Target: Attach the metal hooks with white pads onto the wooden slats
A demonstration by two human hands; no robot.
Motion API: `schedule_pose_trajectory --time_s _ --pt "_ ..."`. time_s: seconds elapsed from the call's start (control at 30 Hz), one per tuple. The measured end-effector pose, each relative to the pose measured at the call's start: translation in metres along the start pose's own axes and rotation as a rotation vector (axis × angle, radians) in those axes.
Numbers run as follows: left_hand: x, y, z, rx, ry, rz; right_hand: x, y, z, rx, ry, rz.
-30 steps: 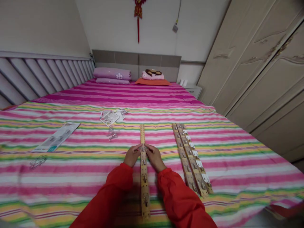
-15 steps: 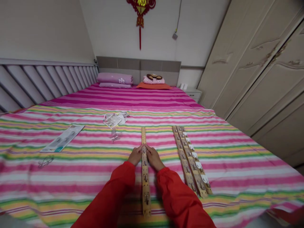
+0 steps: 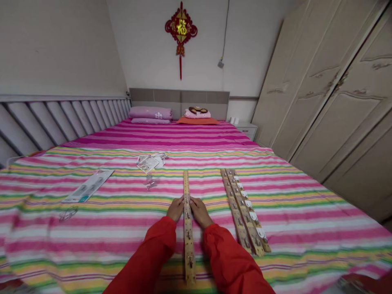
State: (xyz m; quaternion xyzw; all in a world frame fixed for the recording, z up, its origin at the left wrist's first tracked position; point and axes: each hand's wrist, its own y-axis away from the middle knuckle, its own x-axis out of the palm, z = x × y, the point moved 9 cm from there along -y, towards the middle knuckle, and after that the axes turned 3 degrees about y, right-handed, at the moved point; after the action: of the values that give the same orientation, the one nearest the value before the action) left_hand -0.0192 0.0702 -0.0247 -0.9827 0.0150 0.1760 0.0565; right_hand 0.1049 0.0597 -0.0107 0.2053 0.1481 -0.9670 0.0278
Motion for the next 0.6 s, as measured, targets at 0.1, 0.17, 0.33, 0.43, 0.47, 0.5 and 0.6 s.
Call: schedule_pose_trajectory --time_s 0.1,0.17,0.33,0.43,0.47,0.5,0.6 --pt "0.003 0.009 0.001 0.001 -0.14 0.013 -0.001 0.01 0.001 -0.003 -0.013 -0.017" --pt "0.005 0.015 0.001 -0.006 -0.192 0.022 -0.002 0.017 0.001 0.003 -0.017 -0.041" --pt "0.006 0.019 -0.005 -0.001 -0.092 0.106 -0.008 0.025 -0.002 0.022 -0.072 -0.093" --pt "-0.023 0.008 0.002 -0.077 0.02 -0.006 -0.009 0.024 -0.008 0.047 -0.135 -0.102" --pt "-0.044 0.003 0.006 -0.093 0.016 -0.135 -0.009 0.023 -0.011 0.058 -0.165 -0.106" --pt "-0.068 0.0 0.009 -0.102 -0.005 -0.281 -0.009 0.023 -0.015 0.071 -0.202 -0.113" --pt "-0.133 -0.001 0.014 -0.086 -0.094 -0.638 -0.007 0.023 -0.024 0.134 -0.355 -0.11"
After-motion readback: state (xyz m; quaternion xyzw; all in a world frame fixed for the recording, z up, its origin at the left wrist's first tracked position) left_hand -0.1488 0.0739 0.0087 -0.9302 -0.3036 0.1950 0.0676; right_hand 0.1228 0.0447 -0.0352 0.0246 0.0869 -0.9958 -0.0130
